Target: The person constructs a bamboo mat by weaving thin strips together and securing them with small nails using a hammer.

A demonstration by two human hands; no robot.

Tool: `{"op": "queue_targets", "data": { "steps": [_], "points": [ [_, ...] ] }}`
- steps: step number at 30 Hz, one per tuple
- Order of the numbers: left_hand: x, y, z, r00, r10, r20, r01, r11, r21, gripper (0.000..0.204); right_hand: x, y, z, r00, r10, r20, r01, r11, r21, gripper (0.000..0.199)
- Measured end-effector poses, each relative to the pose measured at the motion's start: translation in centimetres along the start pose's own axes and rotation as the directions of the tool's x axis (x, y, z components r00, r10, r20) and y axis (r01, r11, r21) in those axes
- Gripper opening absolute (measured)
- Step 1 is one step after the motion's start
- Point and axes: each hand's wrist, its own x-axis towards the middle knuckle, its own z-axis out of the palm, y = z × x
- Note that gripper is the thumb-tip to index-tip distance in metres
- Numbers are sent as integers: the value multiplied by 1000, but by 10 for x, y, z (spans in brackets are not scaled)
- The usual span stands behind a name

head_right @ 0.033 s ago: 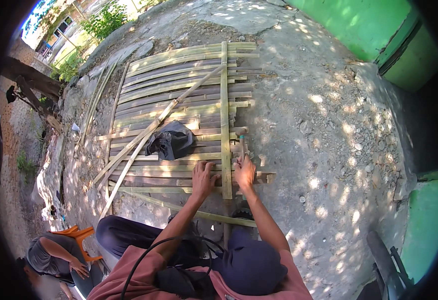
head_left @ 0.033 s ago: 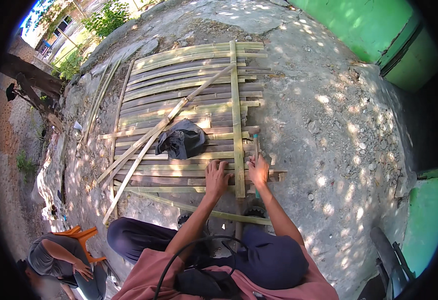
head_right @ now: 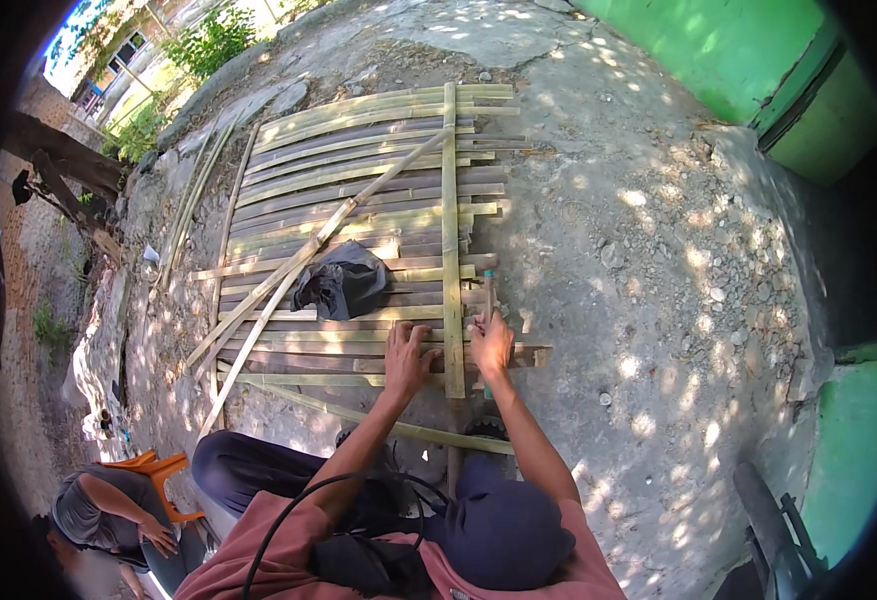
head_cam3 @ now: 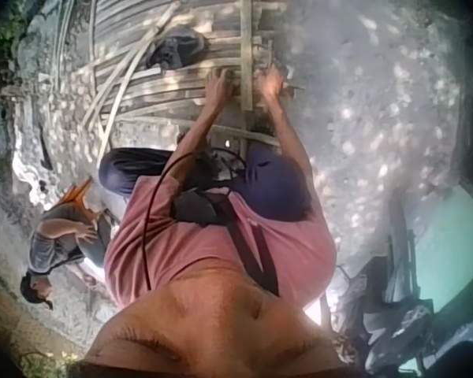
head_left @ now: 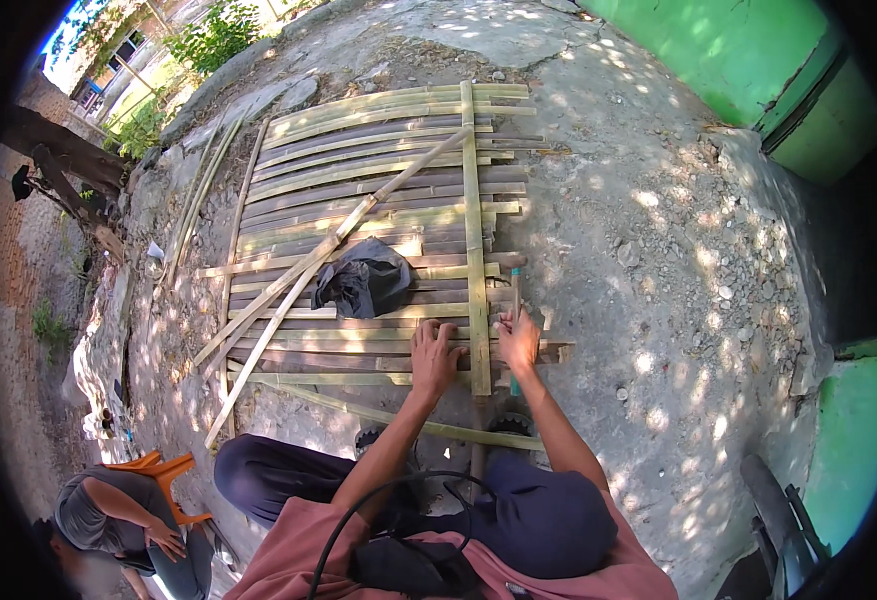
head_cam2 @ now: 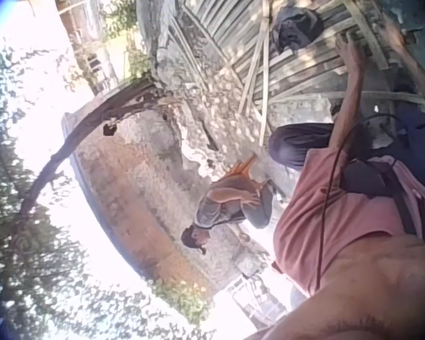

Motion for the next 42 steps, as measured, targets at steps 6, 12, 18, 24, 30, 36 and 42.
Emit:
{"op": "queue_targets", "data": {
  "steps": [6, 12, 18, 24, 30, 36, 42],
  "points": [
    [-1, 3, 2, 995, 31, -90, -31, 1000, 3, 35, 12, 3, 0, 988, 151, -26, -145, 976, 162, 37],
    [3, -4, -2, 999, 10, -37, -9, 999, 35, 34, 7, -14, 5, 987, 161, -5, -159, 976, 147, 35],
    [6, 6, 3, 998, 30, -48, -29, 999, 13, 36, 10, 13, -9, 997, 72, 6, -70, 952, 297, 19],
    [-7, -11, -10, 997, 16, -73, -19, 999, -45, 35, -33, -21, -54, 993, 115, 29, -119, 954, 274, 9],
    [-10, -8, -1, 990, 7, -143, -32, 984, -174, 29, -101, -22, -123, 985, 171, 26, -171, 932, 320, 6],
    [-22, -1, 4, 988, 5, -157, -29, 989, -147, 27, -180, 22, -128, 950, 312, 10, -297, 895, 334, 6],
    [-32, 10, 1, 989, 82, -123, -99, 985, -141, 26, -215, 35, -117, 947, 317, -54, -289, 912, 293, 4]
  ]
}}
